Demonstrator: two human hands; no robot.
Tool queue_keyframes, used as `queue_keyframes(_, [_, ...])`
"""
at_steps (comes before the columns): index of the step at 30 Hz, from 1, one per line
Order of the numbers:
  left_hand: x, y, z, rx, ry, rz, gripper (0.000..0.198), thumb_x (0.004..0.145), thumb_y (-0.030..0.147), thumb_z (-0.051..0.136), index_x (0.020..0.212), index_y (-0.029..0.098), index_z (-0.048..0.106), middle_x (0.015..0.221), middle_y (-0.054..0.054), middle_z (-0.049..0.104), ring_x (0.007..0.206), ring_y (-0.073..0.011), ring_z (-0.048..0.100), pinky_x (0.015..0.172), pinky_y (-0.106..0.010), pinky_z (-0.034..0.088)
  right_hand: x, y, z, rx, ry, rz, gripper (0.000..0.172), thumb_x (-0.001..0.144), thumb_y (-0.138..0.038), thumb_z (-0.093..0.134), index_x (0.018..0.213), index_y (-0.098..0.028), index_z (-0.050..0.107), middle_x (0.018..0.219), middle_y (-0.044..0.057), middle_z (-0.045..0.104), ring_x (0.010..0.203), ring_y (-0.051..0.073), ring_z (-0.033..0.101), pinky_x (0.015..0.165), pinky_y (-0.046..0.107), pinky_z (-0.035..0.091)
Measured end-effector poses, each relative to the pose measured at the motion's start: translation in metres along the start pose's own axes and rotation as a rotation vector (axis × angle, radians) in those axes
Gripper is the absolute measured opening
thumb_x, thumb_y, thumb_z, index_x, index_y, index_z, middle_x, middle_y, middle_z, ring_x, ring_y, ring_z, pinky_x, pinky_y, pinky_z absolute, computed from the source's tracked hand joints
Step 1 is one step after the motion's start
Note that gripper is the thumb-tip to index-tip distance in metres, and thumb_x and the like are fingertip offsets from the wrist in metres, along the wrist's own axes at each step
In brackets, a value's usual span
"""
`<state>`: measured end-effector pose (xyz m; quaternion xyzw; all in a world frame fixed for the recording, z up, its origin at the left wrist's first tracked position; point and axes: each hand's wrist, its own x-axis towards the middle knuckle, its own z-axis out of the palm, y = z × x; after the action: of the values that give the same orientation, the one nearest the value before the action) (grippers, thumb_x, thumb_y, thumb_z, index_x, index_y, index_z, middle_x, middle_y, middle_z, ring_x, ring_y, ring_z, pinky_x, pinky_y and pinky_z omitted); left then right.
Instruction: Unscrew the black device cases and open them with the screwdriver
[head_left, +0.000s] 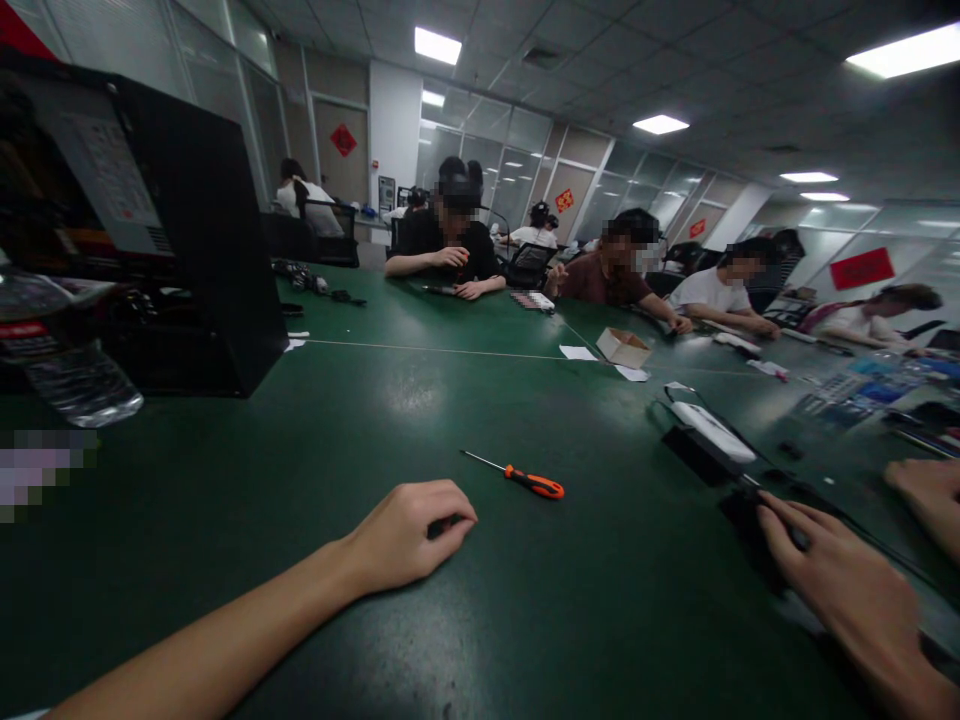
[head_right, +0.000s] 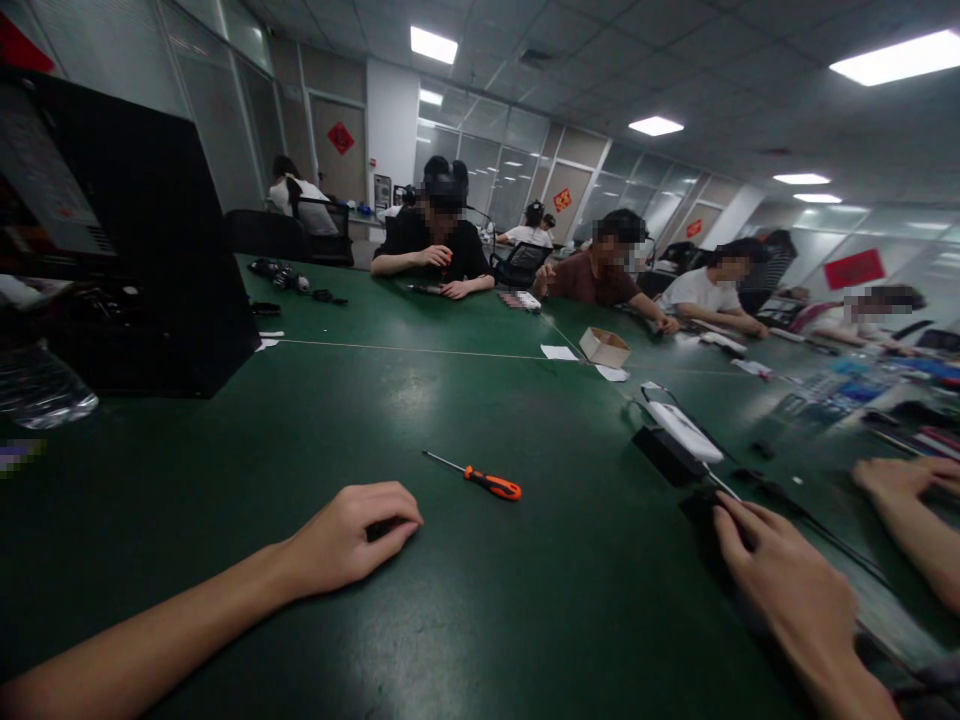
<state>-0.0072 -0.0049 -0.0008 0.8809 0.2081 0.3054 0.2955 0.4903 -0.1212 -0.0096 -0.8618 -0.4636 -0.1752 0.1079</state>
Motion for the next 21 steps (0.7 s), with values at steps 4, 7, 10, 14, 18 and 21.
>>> queue_keyframes(4, [0.000, 0.001, -0.001, 0.002, -0.011, -0.007, 0.015, 0.093, 0.014, 0.058, 0.096, 0.017, 0.072, 0.092, -0.008, 0.072, 0.080, -0.0181, 0.067, 0.075, -0.028, 0.051, -0.003, 0.005, 0.003, 0.042, 0.082, -0.062, 0.059, 0.089, -0.061, 0.036, 0.118, -0.027, 0.075, 0.128, 0.012, 0.071, 0.088, 0.035, 0.074, 0.063, 0.047, 0.059])
queue_keyframes(7, [-0.001, 0.000, 0.000, 0.010, -0.022, -0.009, 0.015, 0.094, 0.015, 0.057, 0.097, 0.016, 0.072, 0.094, -0.008, 0.072, 0.083, -0.0183, 0.067, 0.077, -0.028, 0.051, -0.003, 0.005, 0.002, 0.036, 0.056, -0.074, 0.059, 0.090, -0.061, 0.036, 0.117, -0.025, 0.074, 0.132, 0.013, 0.069, 0.090, 0.036, 0.074, 0.065, 0.047, 0.059])
queue_keyframes(10, [-0.001, -0.001, 0.001, 0.015, -0.025, -0.012, 0.015, 0.094, 0.015, 0.057, 0.098, 0.016, 0.072, 0.094, -0.008, 0.072, 0.083, -0.0184, 0.067, 0.077, -0.028, 0.051, 0.006, 0.007, -0.004, 0.004, -0.020, -0.045, 0.056, 0.090, -0.063, 0.043, 0.116, -0.025, 0.074, 0.121, 0.017, 0.074, 0.085, 0.037, 0.075, 0.063, 0.046, 0.057])
queue_keyframes(14, [-0.001, 0.000, 0.000, 0.017, -0.026, -0.007, 0.015, 0.095, 0.015, 0.056, 0.098, 0.016, 0.071, 0.093, -0.008, 0.071, 0.083, -0.0183, 0.067, 0.077, -0.028, 0.052, 0.026, 0.016, -0.007, 0.108, -0.125, -0.125, 0.048, 0.091, -0.057, 0.048, 0.113, -0.023, 0.074, 0.114, 0.020, 0.075, 0.092, 0.035, 0.075, 0.073, 0.045, 0.057])
queue_keyframes(18, [0.000, 0.001, 0.000, 0.012, -0.030, -0.002, 0.015, 0.095, 0.016, 0.057, 0.098, 0.016, 0.072, 0.095, -0.008, 0.072, 0.083, -0.0185, 0.067, 0.078, -0.028, 0.052, 0.036, 0.023, -0.001, 0.261, -0.173, -0.254, 0.045, 0.091, -0.048, 0.046, 0.114, -0.020, 0.073, 0.131, 0.019, 0.067, 0.118, 0.032, 0.068, 0.094, 0.041, 0.054])
queue_keyframes(21, [0.000, 0.000, -0.001, 0.008, -0.028, 0.003, 0.015, 0.095, 0.016, 0.057, 0.098, 0.017, 0.072, 0.094, -0.008, 0.072, 0.083, -0.0184, 0.067, 0.078, -0.028, 0.052, 0.036, 0.026, 0.007, 0.248, -0.164, -0.231, 0.049, 0.091, -0.049, 0.045, 0.118, -0.018, 0.071, 0.126, 0.020, 0.070, 0.113, 0.033, 0.070, 0.091, 0.042, 0.056])
